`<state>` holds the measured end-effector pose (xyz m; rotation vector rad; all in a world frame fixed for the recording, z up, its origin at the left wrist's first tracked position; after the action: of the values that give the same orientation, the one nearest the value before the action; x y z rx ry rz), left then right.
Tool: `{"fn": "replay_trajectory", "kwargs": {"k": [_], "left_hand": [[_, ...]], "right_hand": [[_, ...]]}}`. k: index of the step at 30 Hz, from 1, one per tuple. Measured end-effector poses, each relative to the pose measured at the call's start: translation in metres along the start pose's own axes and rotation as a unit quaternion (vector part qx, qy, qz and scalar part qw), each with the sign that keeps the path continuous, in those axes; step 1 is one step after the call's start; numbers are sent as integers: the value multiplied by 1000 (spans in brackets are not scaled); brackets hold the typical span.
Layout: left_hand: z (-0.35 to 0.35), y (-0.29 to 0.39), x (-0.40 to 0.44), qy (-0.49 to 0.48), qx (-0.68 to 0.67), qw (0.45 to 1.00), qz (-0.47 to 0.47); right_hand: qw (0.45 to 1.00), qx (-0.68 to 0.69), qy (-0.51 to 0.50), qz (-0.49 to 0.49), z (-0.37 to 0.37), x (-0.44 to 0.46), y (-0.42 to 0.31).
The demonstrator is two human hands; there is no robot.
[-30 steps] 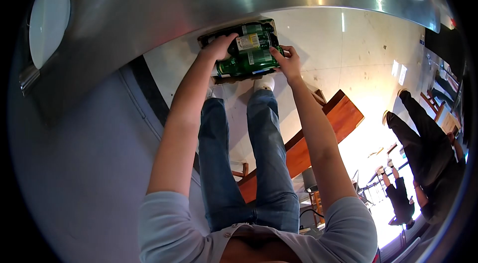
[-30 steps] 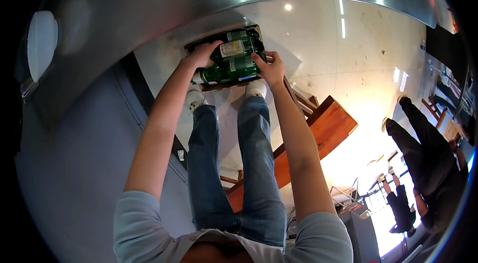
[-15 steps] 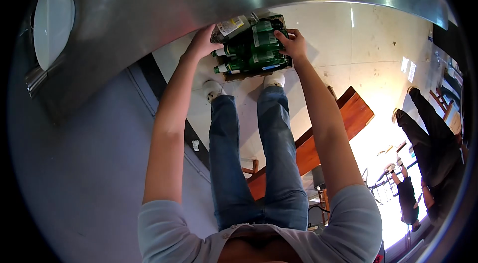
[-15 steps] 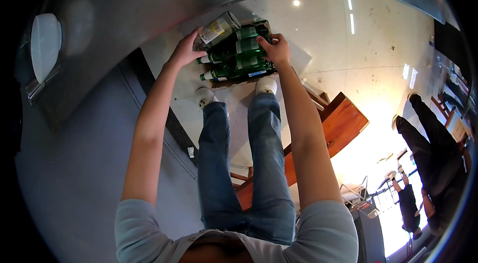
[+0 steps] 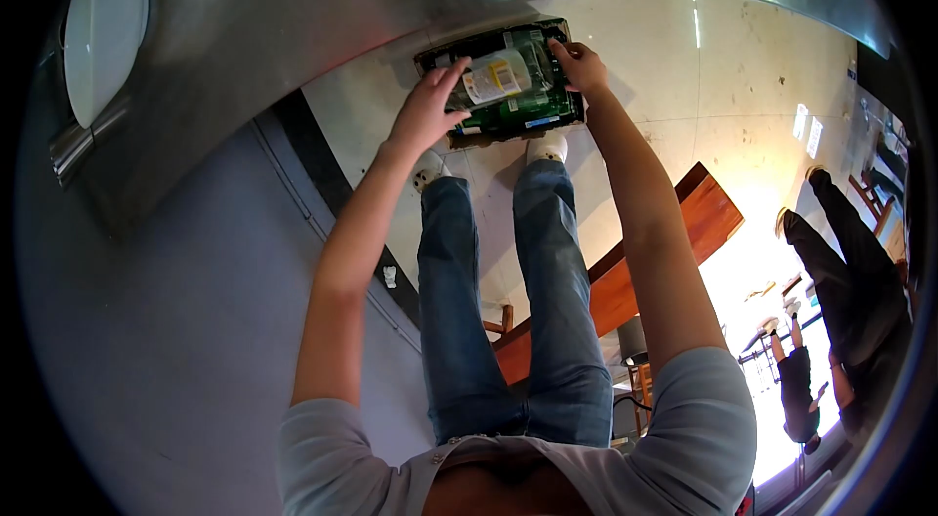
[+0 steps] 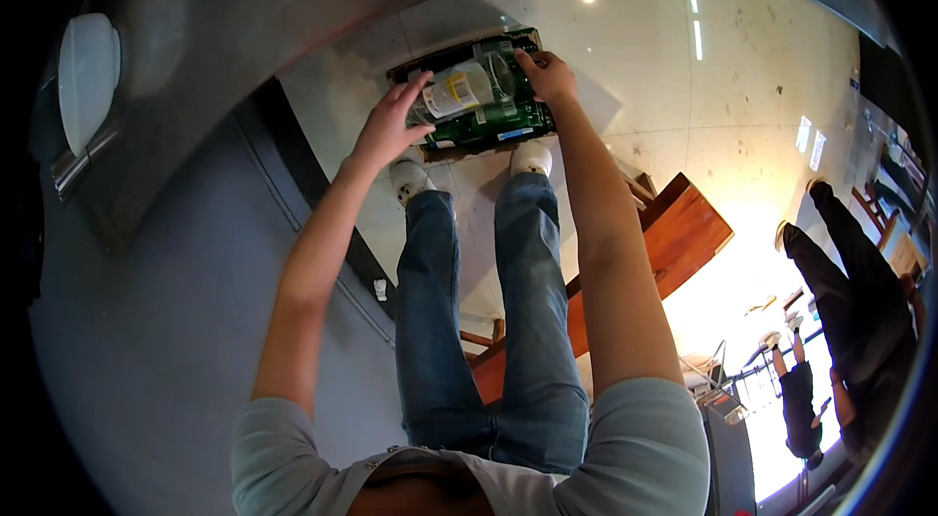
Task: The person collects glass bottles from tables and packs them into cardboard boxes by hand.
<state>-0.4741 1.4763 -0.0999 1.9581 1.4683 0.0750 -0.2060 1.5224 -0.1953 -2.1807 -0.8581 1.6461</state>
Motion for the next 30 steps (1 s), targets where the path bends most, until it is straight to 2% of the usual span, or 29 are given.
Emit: {"fn": "replay_trajectory", "kwargs": {"k": [1, 5, 13, 22, 23, 26, 27, 29, 30], "left_hand": [[7, 5, -3, -8, -2, 1000, -10], [30, 21, -1, 2, 20, 1000, -2], [54, 48, 7, -16, 136, 990, -31], [43, 58, -6, 18, 240, 968, -70], [36, 60, -13, 22, 206, 975, -85], [6, 65, -45, 56, 135, 981, -127], [-3, 64, -59, 61, 112, 982, -142], [-24, 66, -97, 73, 93, 975, -188], [-33, 65, -115, 86, 49, 974, -203]], "right_hand": [[999, -35, -23, 27, -2, 2, 0], [999, -12, -29, 30, -4, 10, 9], [985, 113, -126, 41, -16, 15, 30], [985, 157, -33, 60, -44, -14, 63], [982, 180, -23, 58, -49, -19, 69], [991, 132, -10, -16, -58, -9, 124], [998, 65, -12, -9, -62, -21, 128], [998, 59, -30, -4, -71, -91, 88], [985, 162, -53, 9, -65, -104, 90]]}}
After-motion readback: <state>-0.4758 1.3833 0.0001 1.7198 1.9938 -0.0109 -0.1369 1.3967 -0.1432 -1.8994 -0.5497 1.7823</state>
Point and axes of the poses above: each hand's wrist, its own x-axis towards the middle knuckle, its own z-axis out of the palm, y = z × x, the point moved 3 cm from there along x, towards the middle knuckle, and after that the axes turned 10 degrees about x, right-handed, at the moved point
